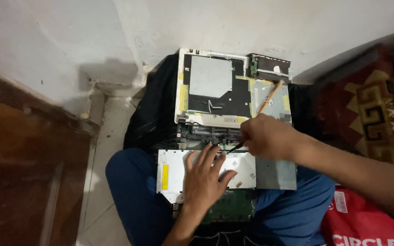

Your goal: The person disassembles a laptop by removing the back cover and unscrewing internal components. They use a screwdriver to remove screws and a prying tool to separate parts, placing removed components aside.

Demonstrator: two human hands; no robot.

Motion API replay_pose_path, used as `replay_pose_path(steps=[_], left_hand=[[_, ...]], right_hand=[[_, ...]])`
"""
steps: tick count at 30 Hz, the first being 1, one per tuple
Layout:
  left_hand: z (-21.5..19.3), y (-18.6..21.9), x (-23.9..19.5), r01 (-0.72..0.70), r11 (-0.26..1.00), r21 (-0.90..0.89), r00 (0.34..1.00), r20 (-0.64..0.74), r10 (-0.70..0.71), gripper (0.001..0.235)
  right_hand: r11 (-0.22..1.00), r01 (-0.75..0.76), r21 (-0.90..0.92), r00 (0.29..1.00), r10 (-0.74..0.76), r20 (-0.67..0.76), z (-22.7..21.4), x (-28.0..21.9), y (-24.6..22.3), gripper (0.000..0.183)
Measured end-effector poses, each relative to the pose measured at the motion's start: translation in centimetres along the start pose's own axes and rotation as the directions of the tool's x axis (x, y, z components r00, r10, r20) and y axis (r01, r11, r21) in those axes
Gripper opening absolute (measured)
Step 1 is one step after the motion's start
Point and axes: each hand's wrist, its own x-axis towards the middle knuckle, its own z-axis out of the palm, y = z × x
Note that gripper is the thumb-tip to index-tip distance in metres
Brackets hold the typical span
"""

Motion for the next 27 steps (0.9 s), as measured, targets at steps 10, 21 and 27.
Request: replay_pose_path(steps=[10, 21, 27], left_hand=[[0.0, 0.0, 0.2, -0.001, 1.0, -0.006, 1.0, 0.005, 0.001, 0.053], [0.4, -0.2, 0.0, -0.034, 0.999, -0.033, 0.997, -0.068, 0.032, 0.048], [0.2, 0.0, 0.0, -0.009, 0.998, -0.059, 0.999, -0.053, 0.006, 0.05]], right_hand=[[0.849, 0.127, -0.513, 0.936, -0.273, -0.221, 4.7, 1.3, 1.4, 0.044], [0.157, 0.509, -0.846, 0.501, -0.854, 0.143, 6.8, 2.9, 4.6, 0.013], [0.735, 0.233, -0.636, 0.836, -0.486, -0.256, 4.0, 3.7, 3.5, 0.052]])
